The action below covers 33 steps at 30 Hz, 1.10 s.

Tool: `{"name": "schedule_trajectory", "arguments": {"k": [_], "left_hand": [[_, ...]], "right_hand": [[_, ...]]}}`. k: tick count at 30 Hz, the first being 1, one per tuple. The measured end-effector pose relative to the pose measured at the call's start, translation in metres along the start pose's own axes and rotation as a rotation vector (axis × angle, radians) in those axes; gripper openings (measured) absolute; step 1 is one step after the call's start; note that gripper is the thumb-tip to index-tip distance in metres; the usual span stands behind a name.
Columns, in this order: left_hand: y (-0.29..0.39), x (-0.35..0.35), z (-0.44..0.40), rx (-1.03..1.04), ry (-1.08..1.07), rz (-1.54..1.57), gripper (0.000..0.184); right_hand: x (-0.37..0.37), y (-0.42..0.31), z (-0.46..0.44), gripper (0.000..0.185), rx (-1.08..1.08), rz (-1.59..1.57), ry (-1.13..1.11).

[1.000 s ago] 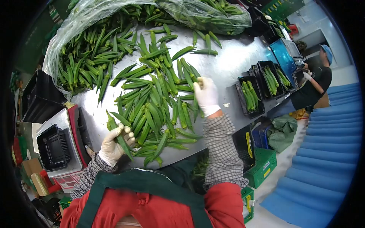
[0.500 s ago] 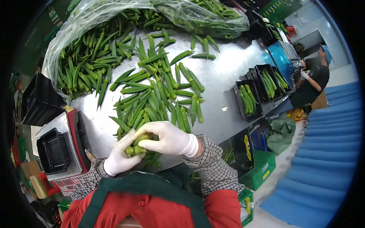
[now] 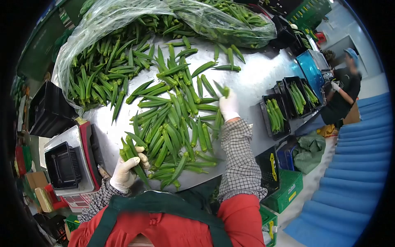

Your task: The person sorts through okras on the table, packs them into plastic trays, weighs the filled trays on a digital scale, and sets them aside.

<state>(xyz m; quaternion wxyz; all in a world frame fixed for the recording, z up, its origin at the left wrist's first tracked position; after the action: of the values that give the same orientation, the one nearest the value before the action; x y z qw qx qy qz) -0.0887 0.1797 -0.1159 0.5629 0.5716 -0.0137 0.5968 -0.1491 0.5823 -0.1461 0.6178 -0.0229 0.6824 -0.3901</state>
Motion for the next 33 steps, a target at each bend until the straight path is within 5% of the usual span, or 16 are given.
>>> {"name": "schedule_trajectory", "arguments": {"k": [2,6,8,11,18,22,26,33], "left_hand": [[-0.001,0.000,0.000,-0.006,0.000,0.028,0.034],[-0.004,-0.005,-0.002,-0.013,0.019,0.041,0.034],[-0.003,-0.004,0.001,-0.010,0.023,0.030,0.034],[0.002,-0.004,0.007,-0.001,0.058,-0.012,0.036],[-0.002,-0.014,0.012,0.029,-0.007,0.088,0.039],[-0.008,-0.003,0.001,0.023,-0.134,0.188,0.044],[-0.007,0.017,-0.002,0.009,-0.273,0.362,0.053],[-0.014,0.016,0.009,-0.002,-0.327,0.556,0.047]], "right_hand": [[-0.012,0.009,-0.005,0.029,-0.013,-0.416,0.045],[-0.009,-0.013,-0.010,0.030,-0.118,-0.350,0.089],[0.018,-0.017,-0.030,0.033,-0.254,-0.183,0.037],[0.033,-0.038,-0.026,0.035,-0.004,0.337,-0.154],[-0.031,-0.062,0.008,0.025,-0.242,-0.337,-0.015],[-0.018,-0.110,0.091,0.025,-0.035,-1.010,-0.639],[0.020,-0.146,0.168,0.031,0.040,-1.328,-0.870],[0.045,-0.181,0.225,0.039,-0.127,-0.989,-0.990]]}}
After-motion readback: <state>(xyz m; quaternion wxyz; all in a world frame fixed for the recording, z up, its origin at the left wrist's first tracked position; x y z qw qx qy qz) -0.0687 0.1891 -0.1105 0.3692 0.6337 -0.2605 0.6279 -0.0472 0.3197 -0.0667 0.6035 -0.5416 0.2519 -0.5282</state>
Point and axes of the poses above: each hand's wrist, its own z-axis away from the middle knuckle, its own x-axis out of the palm, y = z × x, the point moved 6 cm from there along -z, towards the middle knuckle, and after that the axes turned 11 degrees about -y, right-handed, at the moved point
